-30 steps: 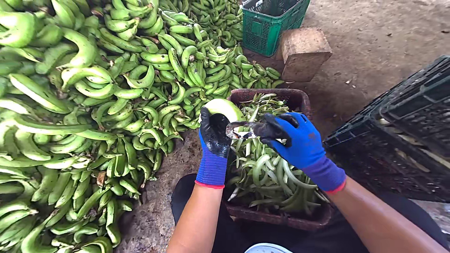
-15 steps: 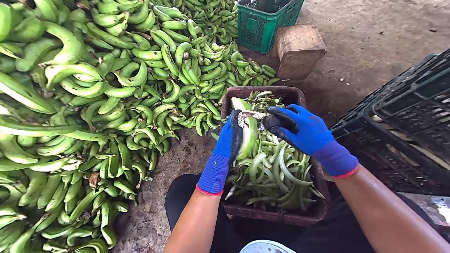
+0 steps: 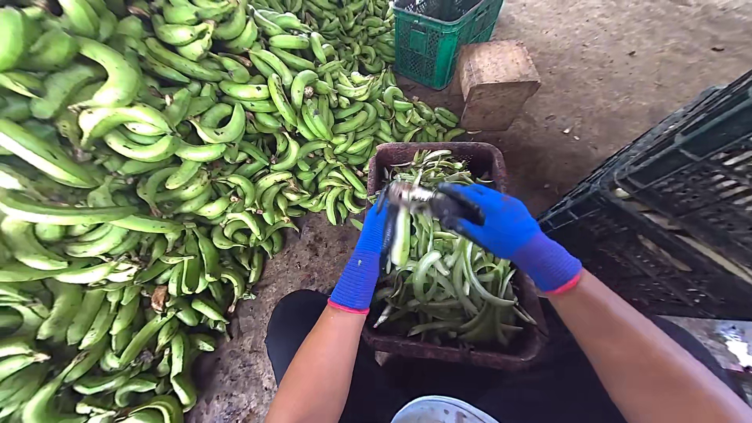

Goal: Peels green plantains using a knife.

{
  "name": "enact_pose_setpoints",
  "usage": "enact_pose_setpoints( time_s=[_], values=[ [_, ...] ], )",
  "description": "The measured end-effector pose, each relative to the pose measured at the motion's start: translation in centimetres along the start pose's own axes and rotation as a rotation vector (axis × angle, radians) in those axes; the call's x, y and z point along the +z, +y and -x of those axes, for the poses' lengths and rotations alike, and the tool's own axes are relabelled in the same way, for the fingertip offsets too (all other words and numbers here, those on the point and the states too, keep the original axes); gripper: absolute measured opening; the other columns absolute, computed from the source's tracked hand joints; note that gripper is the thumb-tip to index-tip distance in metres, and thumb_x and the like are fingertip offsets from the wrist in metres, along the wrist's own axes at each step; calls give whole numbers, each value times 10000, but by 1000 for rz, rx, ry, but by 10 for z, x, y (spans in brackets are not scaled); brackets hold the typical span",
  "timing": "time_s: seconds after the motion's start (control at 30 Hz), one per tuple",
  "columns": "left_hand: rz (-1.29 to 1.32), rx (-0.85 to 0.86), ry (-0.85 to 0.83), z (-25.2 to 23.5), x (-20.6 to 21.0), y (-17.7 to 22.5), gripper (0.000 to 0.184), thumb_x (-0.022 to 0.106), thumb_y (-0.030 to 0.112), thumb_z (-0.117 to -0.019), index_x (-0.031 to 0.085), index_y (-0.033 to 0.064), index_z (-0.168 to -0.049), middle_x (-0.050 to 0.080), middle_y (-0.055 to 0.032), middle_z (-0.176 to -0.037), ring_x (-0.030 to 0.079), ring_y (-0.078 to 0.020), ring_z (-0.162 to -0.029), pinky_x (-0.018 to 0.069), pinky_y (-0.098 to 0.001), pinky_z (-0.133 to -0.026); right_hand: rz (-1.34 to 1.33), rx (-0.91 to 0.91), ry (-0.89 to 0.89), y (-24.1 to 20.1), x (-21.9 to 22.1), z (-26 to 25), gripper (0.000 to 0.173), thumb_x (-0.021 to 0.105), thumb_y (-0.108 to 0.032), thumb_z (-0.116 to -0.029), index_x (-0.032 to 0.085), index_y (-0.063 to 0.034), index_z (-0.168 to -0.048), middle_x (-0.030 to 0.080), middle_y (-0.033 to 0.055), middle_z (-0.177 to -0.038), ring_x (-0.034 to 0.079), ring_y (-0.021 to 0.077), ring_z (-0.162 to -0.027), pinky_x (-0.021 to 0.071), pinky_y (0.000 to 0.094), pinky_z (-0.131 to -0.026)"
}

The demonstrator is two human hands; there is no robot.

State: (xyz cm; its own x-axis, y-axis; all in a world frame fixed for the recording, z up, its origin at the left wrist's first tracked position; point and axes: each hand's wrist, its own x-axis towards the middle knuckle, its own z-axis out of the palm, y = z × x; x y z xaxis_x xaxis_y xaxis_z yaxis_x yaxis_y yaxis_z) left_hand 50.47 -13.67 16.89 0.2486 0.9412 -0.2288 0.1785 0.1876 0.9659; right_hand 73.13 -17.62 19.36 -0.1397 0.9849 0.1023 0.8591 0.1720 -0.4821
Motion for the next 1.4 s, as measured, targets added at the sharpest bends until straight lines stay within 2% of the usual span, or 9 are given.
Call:
enact_pose_setpoints(
  time_s=[0.13, 0.37, 0.53, 0.63, 0.77, 0.97, 1.13, 1.3, 1.4],
  values=[
    [576, -149, -68, -6, -13, 0, 446, 364, 497, -1074, 626, 141, -1133, 653, -7, -823, 629, -81, -663, 547, -243, -587, 179, -414, 148, 3, 17, 12, 562, 721, -497, -835, 719, -175, -1295, 715, 197, -1041, 686, 422, -927, 547, 581, -746],
    [872, -167, -111, -3, -14, 12, 417, 322, 480, -1075, 598, 172, -1027, 609, 13, -765, 614, -74, -605, 530, -213, -527, 262, -446, 324, -3, 14, 18, 500, 645, -497, -870, 741, -198, -1258, 706, 203, -1031, 677, 426, -915, 526, 562, -709],
    [179, 106, -48, 14, 9, 8, 397, 331, 355, -1107, 535, 149, -1379, 647, -13, -1039, 615, -52, -853, 536, -250, -755, 5, 166, -97, -25, -5, 6, 479, 606, -387, -1022, 569, -207, -1465, 691, 188, -1192, 676, 411, -1056, 519, 658, -857],
    [29, 84, -137, 16, 12, 12, 479, 314, 364, -1097, 431, 201, -1533, 661, -53, -1197, 633, -92, -916, 534, -302, -810, -132, 412, -276, -8, -10, -13, 463, 387, -421, -1108, 671, -111, -1302, 717, 195, -1032, 687, 372, -929, 507, 615, -850],
    [505, -60, -90, -3, -11, -5, 415, 329, 443, -1092, 623, 167, -1188, 662, -12, -825, 618, -86, -650, 536, -238, -578, -190, 257, -215, 5, -3, -3, 392, 499, -399, -1077, 645, -184, -1370, 735, 124, -1080, 708, 287, -930, 547, 562, -861],
    [737, -116, -121, 0, -24, 11, 407, 366, 482, -1071, 622, 168, -1112, 623, -2, -803, 611, -80, -607, 535, -214, -528, 43, -416, -36, 6, 5, 15, 566, 642, -512, -889, 694, -168, -1335, 723, 147, -1058, 696, 360, -955, 562, 559, -782],
    [473, 34, -171, 12, -12, 3, 359, 376, 388, -1097, 611, 181, -1272, 681, 18, -976, 652, -48, -820, 561, -219, -713, 10, -145, -43, -5, 3, 4, 540, 736, -331, -916, 622, -171, -1420, 679, 201, -1195, 671, 403, -1054, 537, 618, -860],
    [247, 103, -39, 11, -13, 12, 418, 348, 406, -1103, 575, 227, -1405, 691, -7, -1116, 658, -88, -904, 561, -283, -788, -289, 311, -14, 23, -12, -4, 489, 437, -483, -1079, 584, -174, -1429, 680, 191, -1249, 667, 382, -1087, 496, 650, -914],
    [144, 97, 56, 6, -5, 16, 464, 352, 413, -1103, 460, 240, -1520, 640, -57, -1278, 642, -139, -991, 544, -348, -831, -454, 317, 69, 9, -8, -3, 502, 681, -327, -986, 556, -123, -1428, 683, 174, -1128, 655, 276, -910, 533, 518, -795]
  ],
)
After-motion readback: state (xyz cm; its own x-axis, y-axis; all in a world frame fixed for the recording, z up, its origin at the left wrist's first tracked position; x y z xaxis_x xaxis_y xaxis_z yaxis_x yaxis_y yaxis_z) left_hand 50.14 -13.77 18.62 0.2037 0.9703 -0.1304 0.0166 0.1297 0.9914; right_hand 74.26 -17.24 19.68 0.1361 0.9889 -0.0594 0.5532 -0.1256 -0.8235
